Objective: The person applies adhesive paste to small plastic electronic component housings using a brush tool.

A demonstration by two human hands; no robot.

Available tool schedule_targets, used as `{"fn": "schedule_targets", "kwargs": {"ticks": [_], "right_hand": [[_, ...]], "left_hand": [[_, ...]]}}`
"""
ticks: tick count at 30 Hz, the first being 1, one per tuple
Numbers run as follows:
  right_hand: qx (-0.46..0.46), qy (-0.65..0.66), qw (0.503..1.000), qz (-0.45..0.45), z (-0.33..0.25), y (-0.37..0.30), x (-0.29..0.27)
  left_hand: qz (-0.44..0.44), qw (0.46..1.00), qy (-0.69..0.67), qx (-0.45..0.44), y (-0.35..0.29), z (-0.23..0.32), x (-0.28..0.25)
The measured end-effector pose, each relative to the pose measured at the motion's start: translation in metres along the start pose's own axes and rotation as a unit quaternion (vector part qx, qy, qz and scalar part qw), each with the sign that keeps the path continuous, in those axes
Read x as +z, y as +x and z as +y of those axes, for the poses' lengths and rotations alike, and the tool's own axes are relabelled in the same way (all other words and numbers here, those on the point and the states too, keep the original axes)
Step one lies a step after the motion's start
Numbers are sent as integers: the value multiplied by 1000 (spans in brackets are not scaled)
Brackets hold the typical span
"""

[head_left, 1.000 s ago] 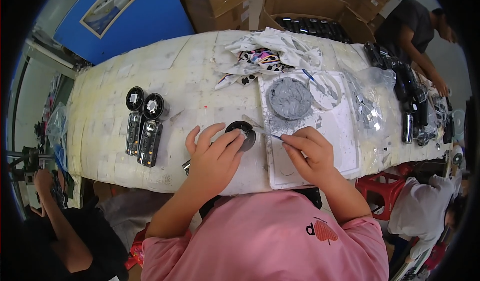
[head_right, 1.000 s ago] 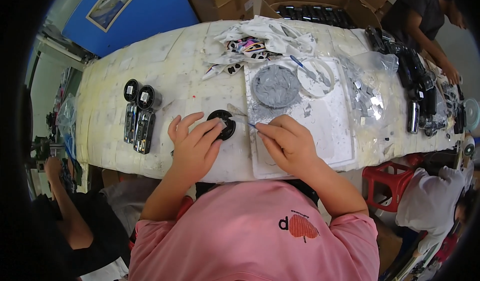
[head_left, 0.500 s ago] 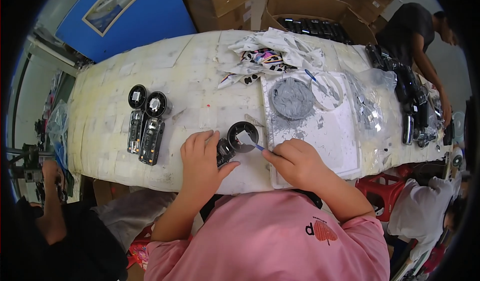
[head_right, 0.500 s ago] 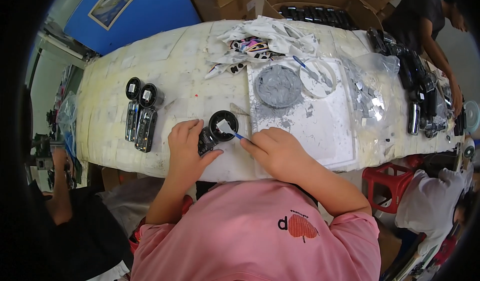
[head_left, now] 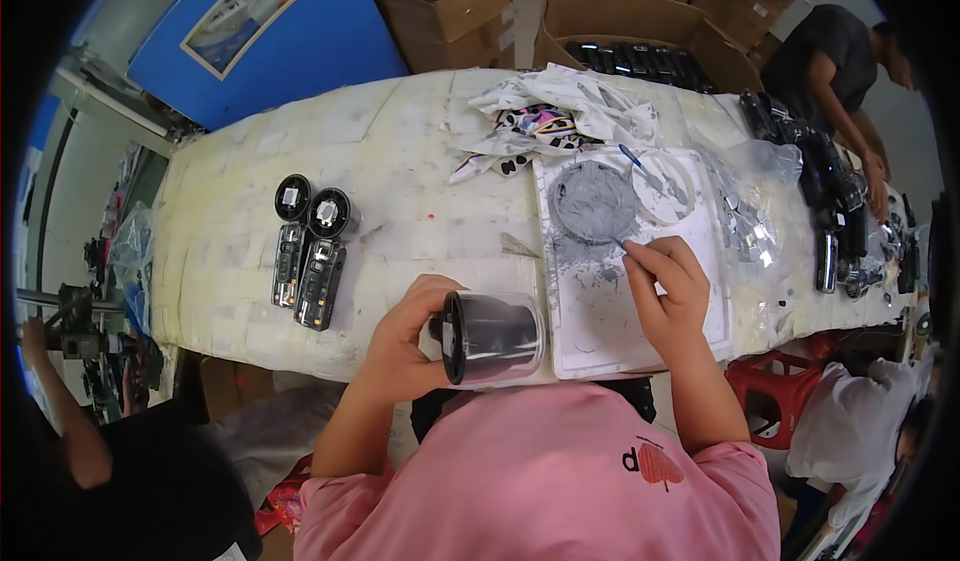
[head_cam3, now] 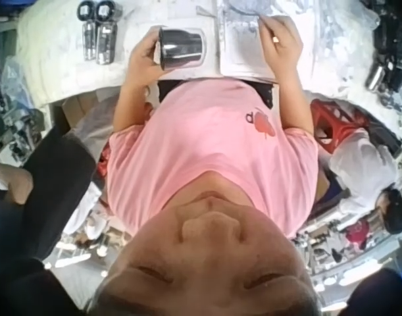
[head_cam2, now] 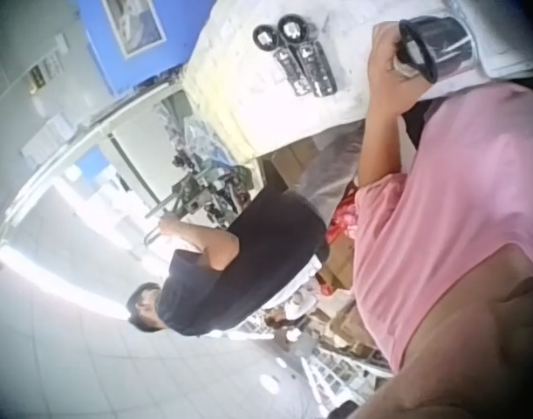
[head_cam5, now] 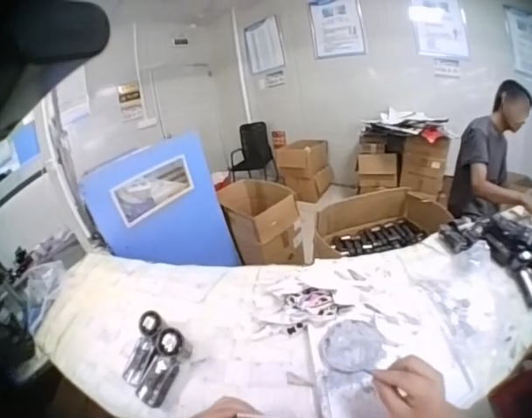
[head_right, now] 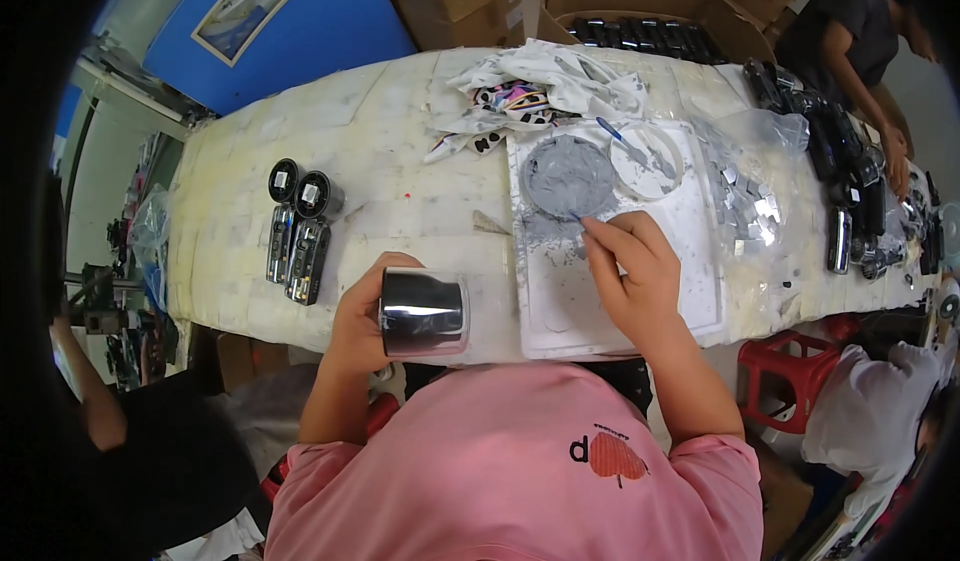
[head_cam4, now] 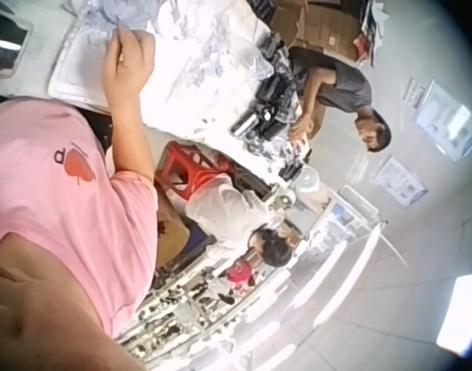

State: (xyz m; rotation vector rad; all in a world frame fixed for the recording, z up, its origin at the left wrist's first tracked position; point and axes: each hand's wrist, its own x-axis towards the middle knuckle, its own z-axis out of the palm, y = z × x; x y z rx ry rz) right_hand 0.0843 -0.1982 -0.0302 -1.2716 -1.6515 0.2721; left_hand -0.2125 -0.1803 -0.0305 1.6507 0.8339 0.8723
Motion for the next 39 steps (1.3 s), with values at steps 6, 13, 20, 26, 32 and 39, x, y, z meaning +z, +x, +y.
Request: {"fn": "schedule_targets", "kwargs": {"ticks": [6,13,20,26,32,39], "right_hand": [[11,-75,997,-22,17,0,8],[44,-79,995,-51,23,-2,9],[34,-93,994,-48,29,-3,12],[33,-109,993,-44,32,-4,8],[51,-118,983,-128,35,-7,14],[39,-113,989,-82,33,-4,-21]], "left_hand": [[-4,999,14,43,2,2,2],[11,999,36,-9,-4,0,-7],[88,979,180,25,-1,-4,-14],[154,884,441,-8,10,-16,-18],[178,868,463,-32,1,-34,-36],[281,790,543,-49,5,-49,-38]]}}
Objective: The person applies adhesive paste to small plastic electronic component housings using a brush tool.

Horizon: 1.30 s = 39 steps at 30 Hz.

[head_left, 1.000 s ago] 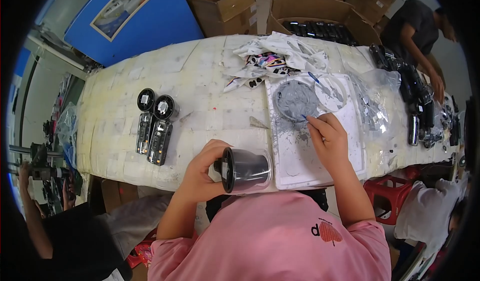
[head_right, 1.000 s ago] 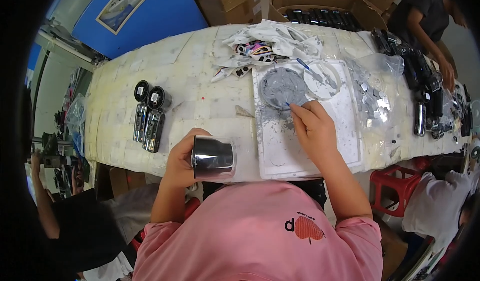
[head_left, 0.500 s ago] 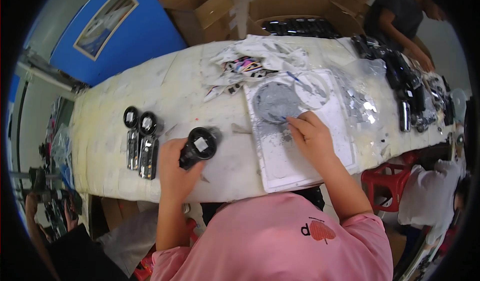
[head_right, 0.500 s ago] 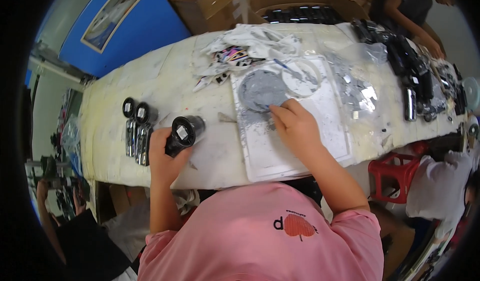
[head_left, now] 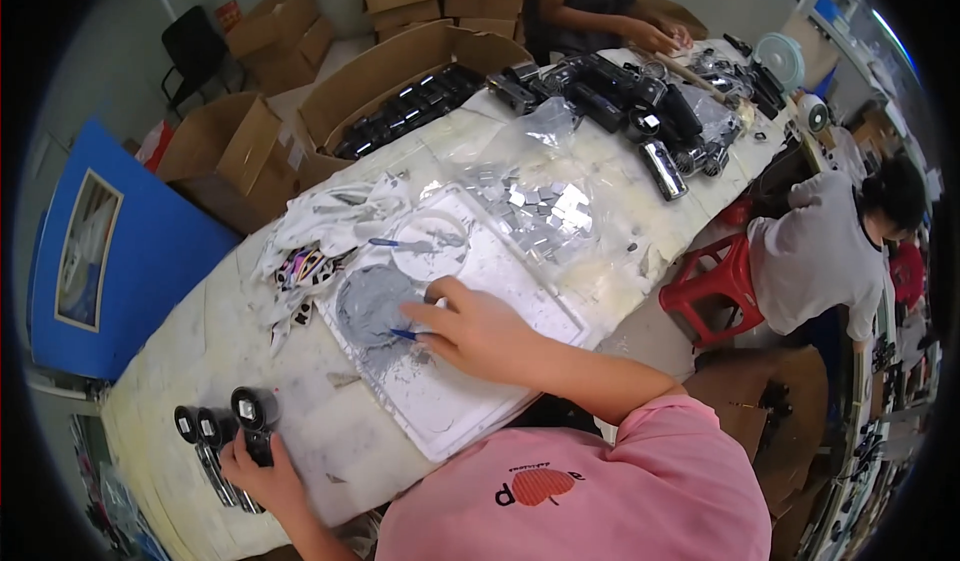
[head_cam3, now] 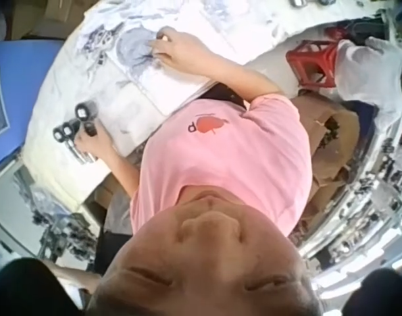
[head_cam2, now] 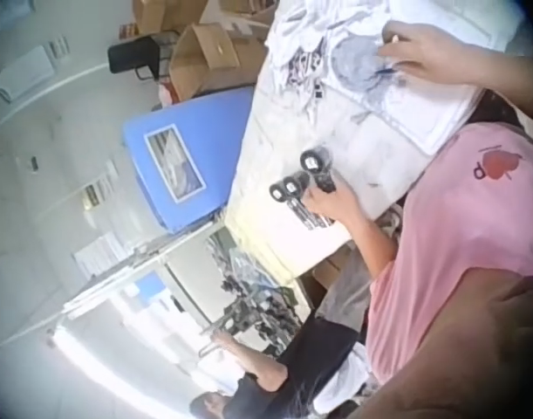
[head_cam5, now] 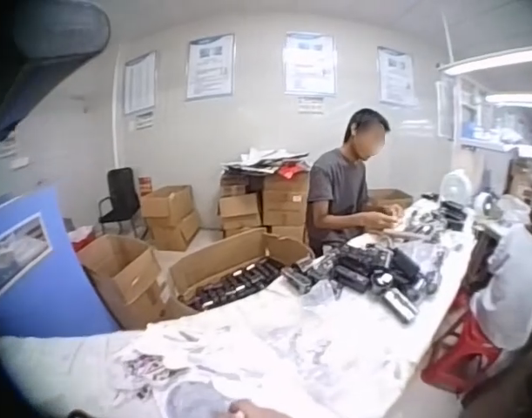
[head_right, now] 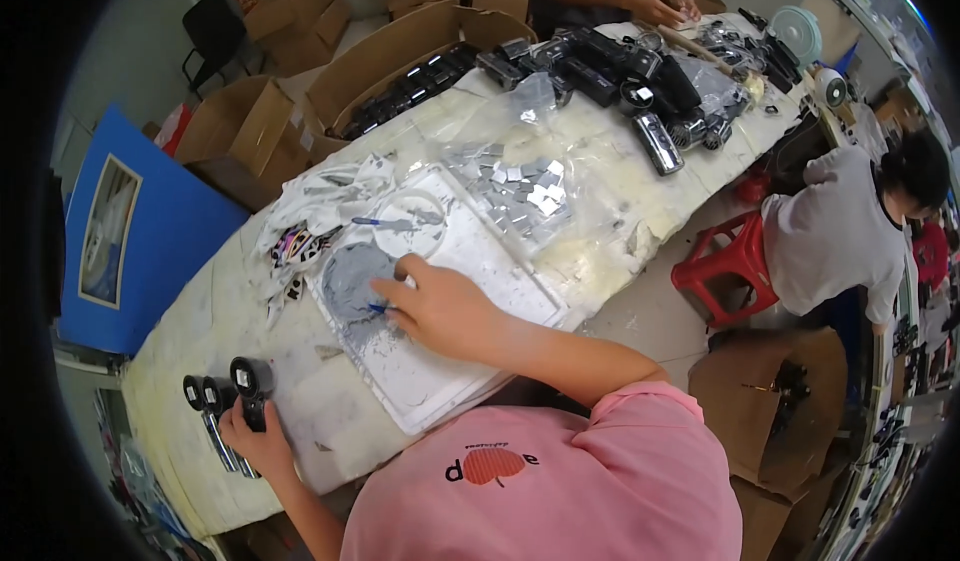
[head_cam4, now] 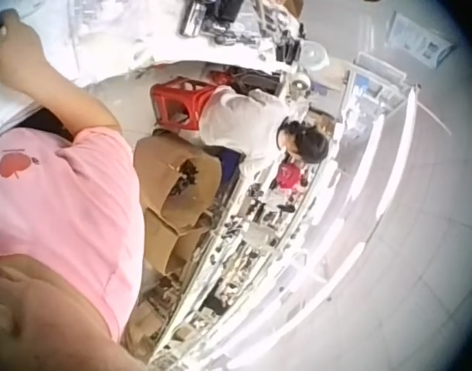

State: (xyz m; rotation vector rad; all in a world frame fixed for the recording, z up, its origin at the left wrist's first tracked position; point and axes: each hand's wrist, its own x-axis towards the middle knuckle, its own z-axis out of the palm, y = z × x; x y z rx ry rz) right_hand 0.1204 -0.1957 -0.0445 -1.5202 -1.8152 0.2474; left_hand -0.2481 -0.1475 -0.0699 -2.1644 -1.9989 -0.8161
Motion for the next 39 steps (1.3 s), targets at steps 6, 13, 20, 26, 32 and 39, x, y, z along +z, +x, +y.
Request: {"fn": "schedule_targets", "kwargs": {"ticks": [6,13,20,26,32,39], "right_hand": [[115,-95,983,102,67,10,-72],[207,-386,832,340,172,-5,-186],[376,-458,787,173,251,-63,-176],[336,-268,870,242,223,-62,-161],[281,185,921,194,118,-39,-138],[115,624,710,-306,-16,-15,-53]], "left_hand": [[46,991,121,-8,3,8,-5],[91,985,140,-49,12,-16,7],[94,982,147,-78,18,-25,9],[72,973,170,-138,27,-50,-1],[169,976,133,-23,32,-72,-16],[-83,810,-565,138,27,76,-47]]}}
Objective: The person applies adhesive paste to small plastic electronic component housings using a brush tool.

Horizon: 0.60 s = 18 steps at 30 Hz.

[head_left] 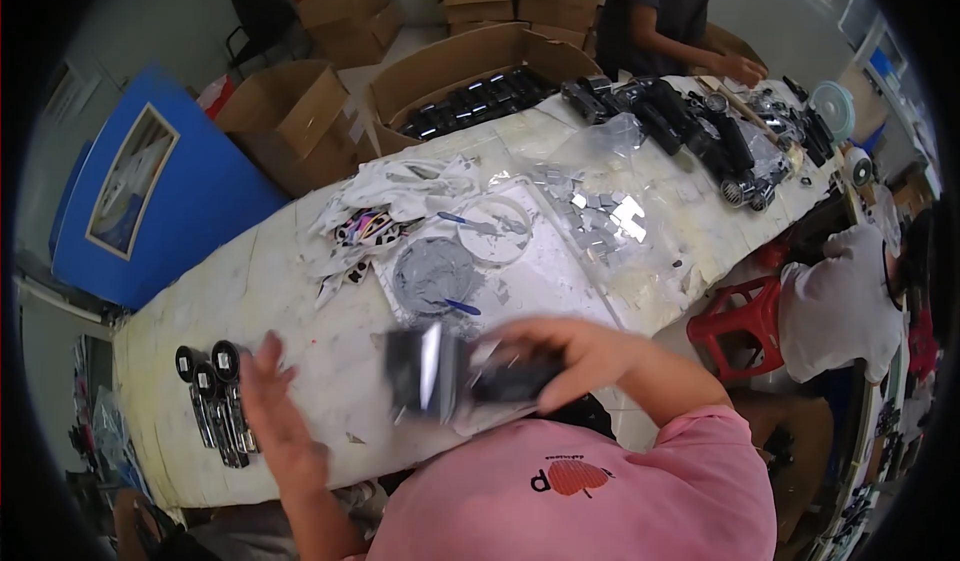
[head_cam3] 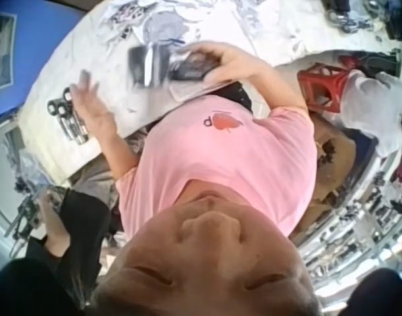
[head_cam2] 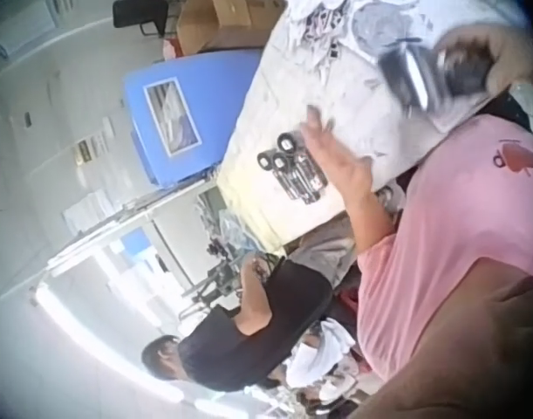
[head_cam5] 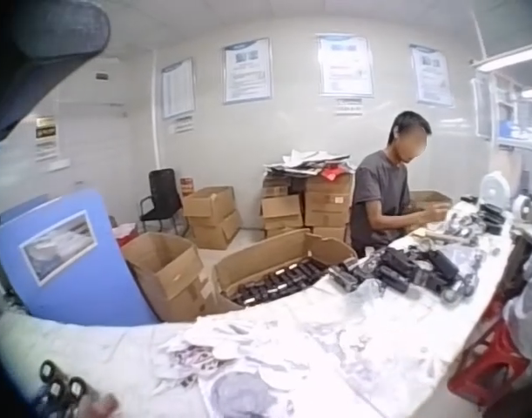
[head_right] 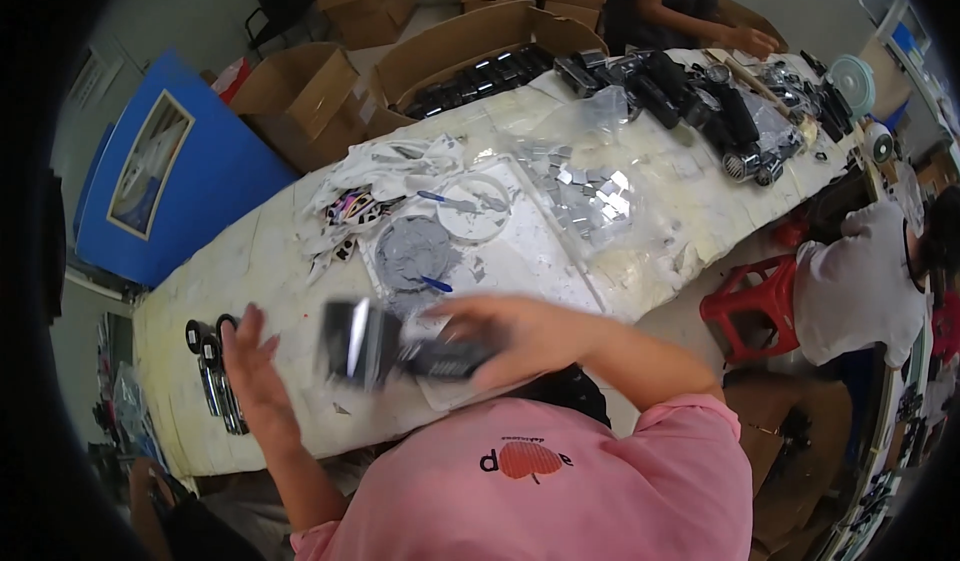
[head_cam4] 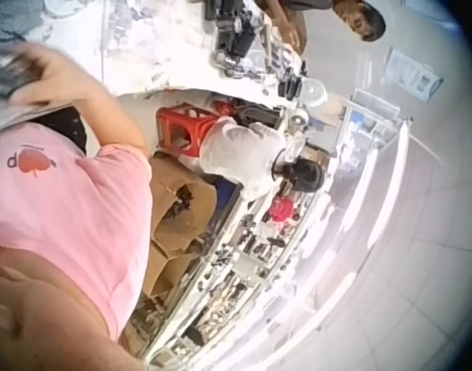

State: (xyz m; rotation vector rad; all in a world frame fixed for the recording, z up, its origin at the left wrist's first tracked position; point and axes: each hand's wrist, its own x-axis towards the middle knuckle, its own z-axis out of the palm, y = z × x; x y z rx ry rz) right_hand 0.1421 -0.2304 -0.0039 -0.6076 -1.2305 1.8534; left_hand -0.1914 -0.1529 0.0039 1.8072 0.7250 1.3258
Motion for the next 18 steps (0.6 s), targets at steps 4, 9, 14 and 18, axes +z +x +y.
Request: {"fn": "schedule_targets", "kwargs": {"ticks": [4,9,14,18], "right_hand": [[74,235,955,-165,41,43,48],[44,-154,984,-81,14,51,52],[-100,-623,661,406,-19,35,-46],[129,-730,499,449,-10,-4,-127]], "left_hand": [[145,822,-390,-388,0,36,52],[-19,903,-428,31,-10,26,54],[-49,981,172,70,-14,59,14],[-79,904,414,70,-14,25,20]]}}
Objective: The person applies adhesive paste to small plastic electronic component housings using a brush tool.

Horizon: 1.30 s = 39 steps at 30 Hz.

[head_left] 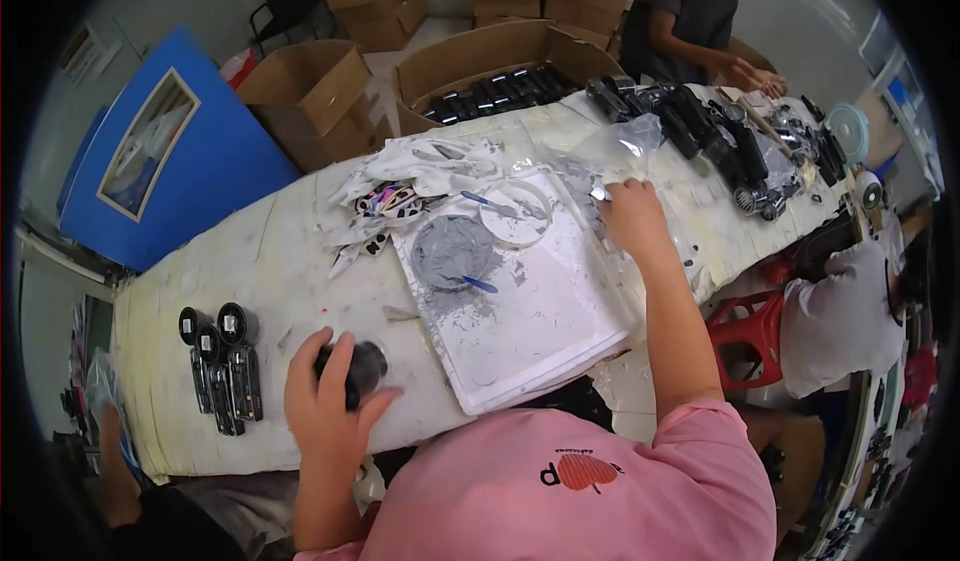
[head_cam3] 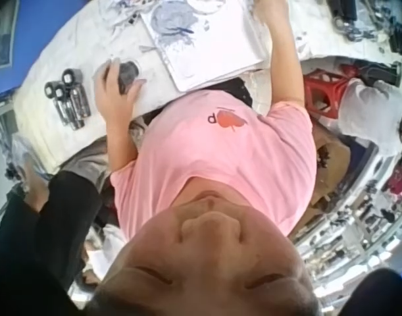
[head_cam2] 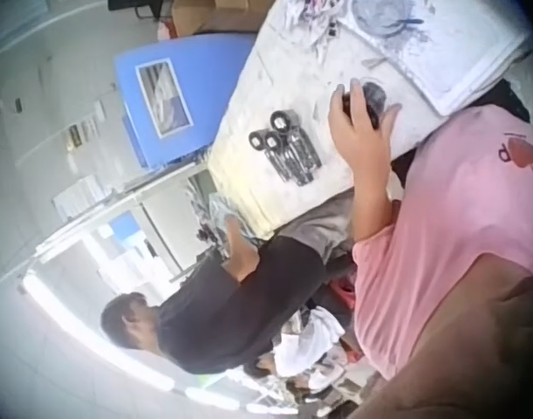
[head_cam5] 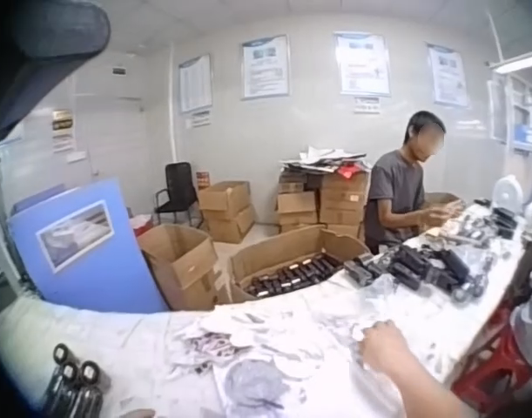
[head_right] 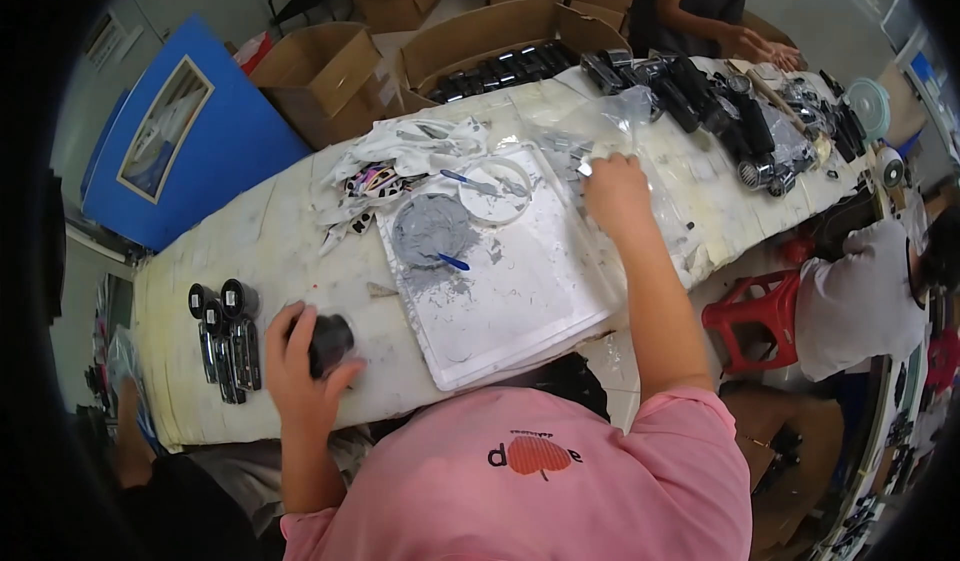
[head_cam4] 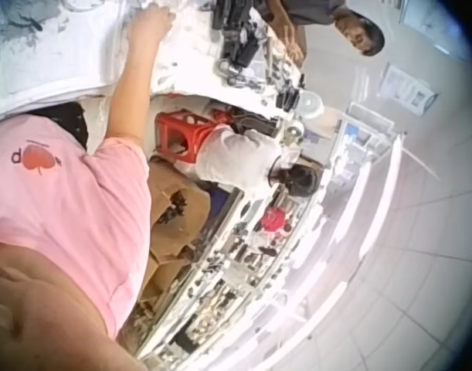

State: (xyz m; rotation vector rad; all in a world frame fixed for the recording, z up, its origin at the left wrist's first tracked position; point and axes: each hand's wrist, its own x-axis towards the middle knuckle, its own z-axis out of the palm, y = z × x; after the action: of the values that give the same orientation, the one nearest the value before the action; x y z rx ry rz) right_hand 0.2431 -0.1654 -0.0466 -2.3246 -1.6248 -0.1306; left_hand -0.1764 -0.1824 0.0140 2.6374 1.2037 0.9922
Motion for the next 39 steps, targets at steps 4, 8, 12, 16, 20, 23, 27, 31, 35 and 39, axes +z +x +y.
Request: {"fn": "schedule_targets", "kwargs": {"ticks": [4,8,12,16,20,23,27,31,35,39], "right_hand": [[50,-19,998,-19,14,-9,12],[62,55,996,-16,17,-10,15],[65,100,993,17,21,-14,16],[18,157,977,146,12,-18,14],[-21,284,944,169,-21,-28,-2],[-92,376,918,85,-66,-44,-14],[-223,418,880,-36,-129,-71,-19],[-331,437,831,-96,-172,-87,-10],[-402,420,809,-83,-201,-89,-1],[-448,387,805,-24,-214,-85,13]], "left_hand": [[-63,993,76,-66,-9,-13,40],[-107,988,85,-75,-19,-14,53],[-113,990,8,-85,-20,-17,43],[-49,989,-73,-120,-41,-25,43],[-22,987,-91,-129,-43,-19,37],[-8,988,-95,-119,-44,-22,40],[6,981,-138,-133,-46,-24,41],[-2,985,-146,-96,-47,-29,37],[-4,990,-126,-68,-46,-28,35],[13,991,-117,-61,-47,-24,37]]}}
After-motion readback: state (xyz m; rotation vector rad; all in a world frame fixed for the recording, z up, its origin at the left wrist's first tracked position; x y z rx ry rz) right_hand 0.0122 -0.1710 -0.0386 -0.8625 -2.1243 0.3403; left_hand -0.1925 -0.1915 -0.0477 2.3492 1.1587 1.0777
